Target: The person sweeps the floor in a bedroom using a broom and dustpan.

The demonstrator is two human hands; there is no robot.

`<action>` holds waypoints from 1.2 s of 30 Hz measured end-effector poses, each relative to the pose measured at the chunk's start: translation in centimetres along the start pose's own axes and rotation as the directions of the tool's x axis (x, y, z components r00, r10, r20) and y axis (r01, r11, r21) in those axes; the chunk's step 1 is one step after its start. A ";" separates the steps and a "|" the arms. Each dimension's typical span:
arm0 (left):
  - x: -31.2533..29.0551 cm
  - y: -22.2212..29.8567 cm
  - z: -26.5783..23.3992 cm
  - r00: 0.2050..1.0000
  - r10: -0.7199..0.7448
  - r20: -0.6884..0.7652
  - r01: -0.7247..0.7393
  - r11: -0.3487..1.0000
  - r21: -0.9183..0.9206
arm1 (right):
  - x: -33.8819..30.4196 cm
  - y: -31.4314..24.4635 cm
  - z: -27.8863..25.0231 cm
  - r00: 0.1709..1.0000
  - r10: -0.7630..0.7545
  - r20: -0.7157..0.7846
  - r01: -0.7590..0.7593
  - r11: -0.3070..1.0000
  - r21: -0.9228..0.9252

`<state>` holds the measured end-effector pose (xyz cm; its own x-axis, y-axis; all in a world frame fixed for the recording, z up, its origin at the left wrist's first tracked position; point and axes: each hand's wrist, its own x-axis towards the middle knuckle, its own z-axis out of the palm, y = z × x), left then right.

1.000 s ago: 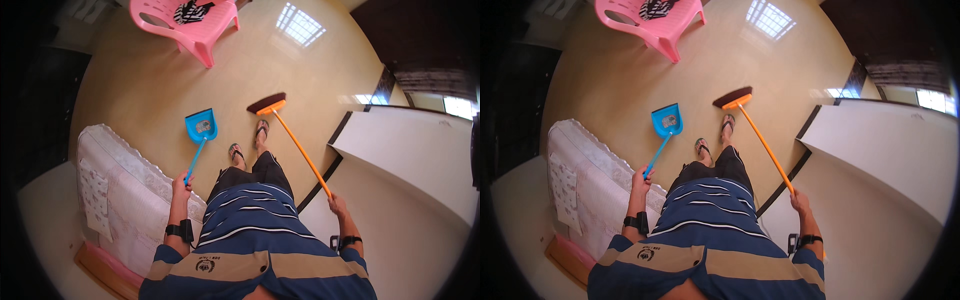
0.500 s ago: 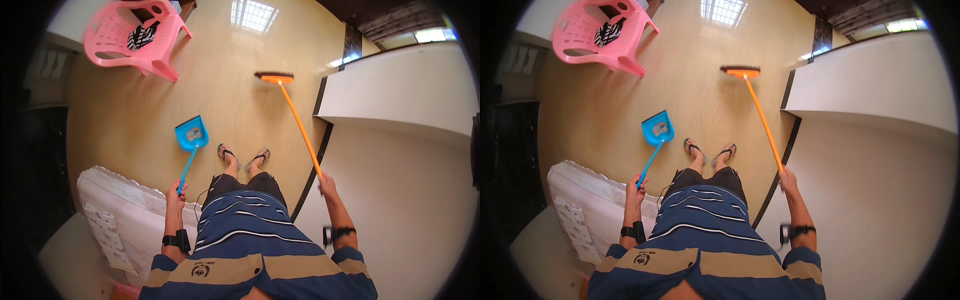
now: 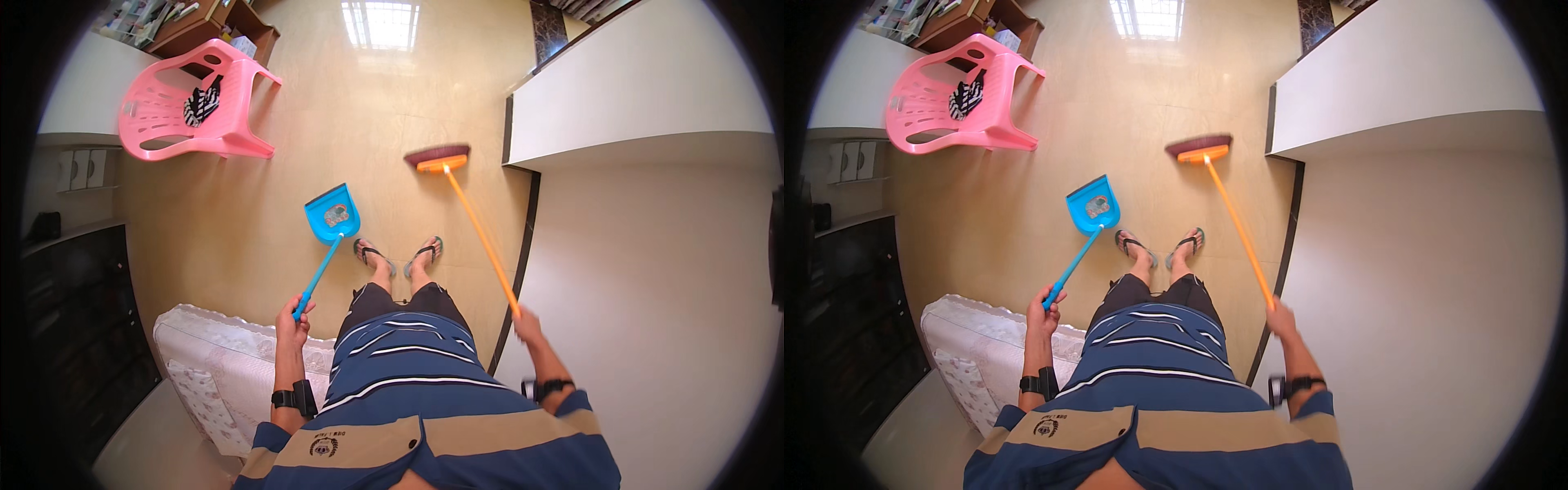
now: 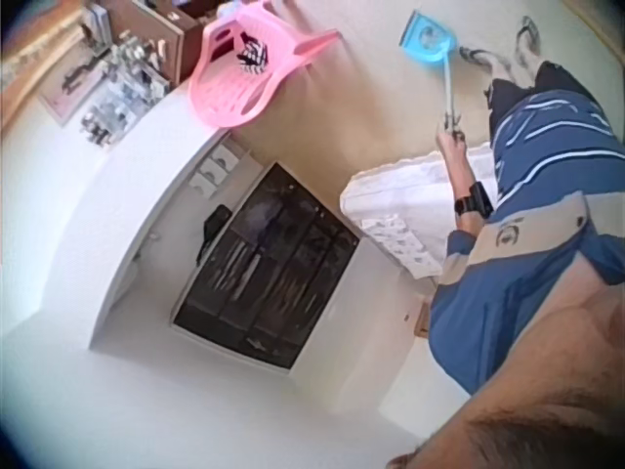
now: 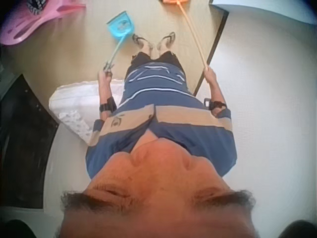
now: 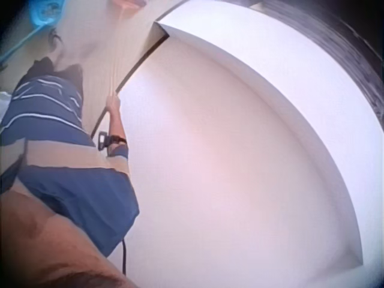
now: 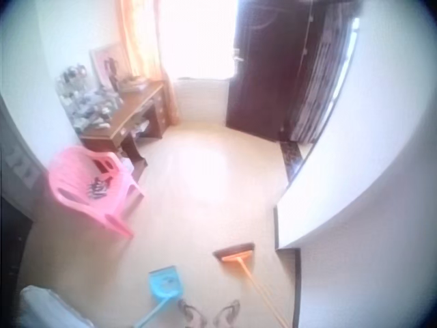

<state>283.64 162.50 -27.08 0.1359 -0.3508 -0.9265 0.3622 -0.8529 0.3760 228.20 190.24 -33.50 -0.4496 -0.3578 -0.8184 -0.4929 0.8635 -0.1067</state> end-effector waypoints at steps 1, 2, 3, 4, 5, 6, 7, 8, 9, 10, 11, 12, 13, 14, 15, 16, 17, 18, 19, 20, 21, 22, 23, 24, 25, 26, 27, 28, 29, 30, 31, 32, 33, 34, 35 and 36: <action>0.0 -0.3 0.3 1.000 -0.002 -0.003 0.002 1.000 -0.002 | -4.2 0.5 -0.4 0.997 0.050 0.064 -0.057 0.992 0.110; 0.2 -0.4 1.2 1.000 -0.005 0.004 0.005 1.000 0.000 | -7.3 2.6 -0.2 0.997 0.051 0.053 -0.057 0.991 0.125; 0.4 -0.3 2.1 1.000 -0.005 0.007 0.005 1.000 0.004 | -9.8 5.4 0.5 1.000 0.006 0.005 -0.007 0.987 0.160; 0.7 -0.3 2.8 1.000 -0.007 0.019 0.007 1.000 0.013 | -10.9 7.4 0.9 0.998 -0.037 -0.047 0.045 0.980 0.195; 1.0 -0.5 3.2 1.000 -0.005 0.011 0.005 1.000 0.021 | -11.7 7.4 0.3 0.998 -0.029 -0.054 0.039 0.977 0.207; 0.9 -0.6 3.3 1.000 0.000 -0.007 0.000 1.000 0.027 | -14.0 5.5 -1.4 0.997 0.066 -0.025 -0.056 0.954 0.293; 0.7 -0.3 4.2 1.000 0.004 -0.004 -0.004 0.999 0.038 | -15.1 4.3 -2.6 0.987 0.161 0.010 -0.153 0.915 0.374; 0.3 0.1 5.5 1.000 -0.012 -0.014 0.012 0.999 0.038 | -13.4 5.5 -2.3 0.986 0.169 0.008 -0.159 0.906 0.392; 0.0 0.7 6.7 0.999 -0.024 -0.025 0.025 0.999 0.041 | -10.5 6.7 -1.6 0.993 0.028 -0.115 0.014 0.937 0.349; -0.4 0.8 7.2 1.000 -0.015 -0.027 0.017 0.998 0.061 | -8.0 7.6 -0.8 0.967 -0.122 -0.223 0.183 0.941 0.283; -0.7 0.5 7.2 0.999 -0.020 -0.029 0.022 0.997 0.071 | -4.7 6.2 -1.0 0.958 -0.112 -0.264 0.182 0.950 0.256; -1.0 0.6 7.1 0.999 -0.019 -0.034 0.022 0.997 0.075 | -1.6 2.1 -3.6 0.968 -0.116 -0.225 0.164 0.964 0.209; -1.5 0.8 7.6 0.999 -0.005 -0.034 0.008 0.995 0.096 | 1.8 -0.8 -5.3 0.954 -0.130 -0.269 0.188 0.962 0.198; -2.1 1.1 7.8 1.000 -0.014 -0.018 0.016 0.995 0.096 | 4.7 -4.9 -7.6 0.959 -0.111 -0.263 0.168 0.964 0.207; -2.6 1.3 8.8 1.000 -0.029 0.011 0.027 0.994 0.102 | 9.0 -6.2 -9.0 0.949 -0.154 -0.277 0.202 0.967 0.154; -3.3 1.5 9.5 1.000 -0.008 0.008 0.007 0.993 0.121 | 12.1 -9.1 -11.2 0.964 -0.110 -0.241 0.166 0.960 0.226; -4.4 1.6 9.6 1.000 -0.005 -0.010 0.006 0.993 0.121 | 13.1 -13.1 -14.1 0.980 -0.084 -0.182 0.145 0.925 0.351; -4.9 1.5 10.6 1.000 -0.012 -0.006 0.012 0.990 0.139 | 15.6 -13.8 -15.4 0.977 -0.068 -0.200 0.142 0.914 0.380; -5.3 1.4 11.1 1.000 0.003 -0.010 -0.001 0.989 0.148 | 17.0 -14.8 -16.6 0.987 -0.022 -0.160 0.092 0.889 0.448; -6.0 1.4 10.9 1.000 0.024 -0.018 -0.021 0.988 0.156 | 17.1 -15.7 -17.1 0.988 -0.035 -0.152 0.103 0.880 0.464; -6.6 1.3 10.9 1.000 0.022 -0.013 -0.020 0.988 0.154 | 17.1 -16.4 -17.6 0.995 -0.012 -0.103 0.057 0.892 0.447; -7.0 1.4 11.0 1.000 0.014 -0.004 -0.013 0.988 0.155 | 16.9 -16.7 -17.7 0.998 0.019 -0.057 0.007 0.904 0.427; -6.9 1.5 12.1 1.000 0.010 -0.003 -0.009 0.984 0.178 | 18.2 -13.3 -16.2 1.000 0.027 -0.007 -0.023 0.939 0.343; -6.8 1.6 12.0 1.000 0.014 -0.003 -0.013 0.983 0.181 | 16.7 -12.3 -14.5 0.998 0.045 -0.037 -0.027 0.922 0.385; -6.6 2.1 12.2 1.000 0.015 0.011 -0.017 0.982 0.186 | 14.4 -10.9 -12.6 0.995 0.073 -0.071 -0.036 0.902 0.430; -6.1 2.0 12.3 1.000 0.009 0.028 -0.015 0.982 0.190 | 12.4 -8.9 -10.2 0.992 0.090 -0.083 -0.047 0.909 0.414; -5.5 2.3 12.7 0.999 -0.011 0.045 0.001 0.978 0.211 | 10.3 -5.9 -6.9 0.988 0.123 -0.096 -0.074 0.911 0.405; -4.7 2.8 13.3 0.998 -0.025 0.063 0.011 0.976 0.217 | 8.0 -3.0 -3.6 0.988 0.101 -0.120 -0.044 0.914 0.404; -4.3 2.9 13.1 0.997 -0.034 0.064 0.020 0.978 0.208 | 4.4 -1.9 -2.0 0.989 0.138 -0.045 -0.109 0.909 0.402; -3.8 3.2 13.7 0.995 -0.057 0.079 0.038 0.974 0.225 | 1.4 0.8 0.8 0.988 0.105 -0.113 -0.069 0.956 0.284; -3.4 3.5 14.0 0.995 -0.053 0.084 0.033 0.973 0.230 | -1.9 2.7 2.9 0.989 0.073 -0.127 -0.029 0.948 0.318; -3.2 3.7 14.3 0.995 -0.053 0.089 0.030 0.970 0.240 | -5.5 4.4 4.9 0.983 0.170 -0.075 -0.138 0.938 0.319; -2.7 3.9 14.8 0.997 -0.032 0.071 0.013 0.967 0.253 | -8.1 5.7 5.6 0.990 0.129 -0.054 -0.106 0.943 0.316; -2.2 3.6 15.1 0.997 -0.027 0.076 0.007 0.968 0.251 | -11.2 7.0 6.3 0.985 0.163 -0.051 -0.124 0.886 0.447; -1.4 3.7 15.3 0.994 -0.042 0.099 0.013 0.959 0.283 | -14.1 8.0 6.6 0.980 0.180 -0.087 -0.120 0.878 0.463; -0.8 4.1 15.2 0.992 -0.045 0.116 0.008 0.952 0.304 | -16.2 8.9 7.2 0.955 0.149 -0.254 -0.027 0.903 0.428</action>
<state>270.96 153.41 -24.64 0.0114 -0.3543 -0.9350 0.0652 -0.9328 0.3543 236.46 206.25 -25.22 -0.6927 -0.3033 -0.6543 -0.1140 0.9419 -0.3159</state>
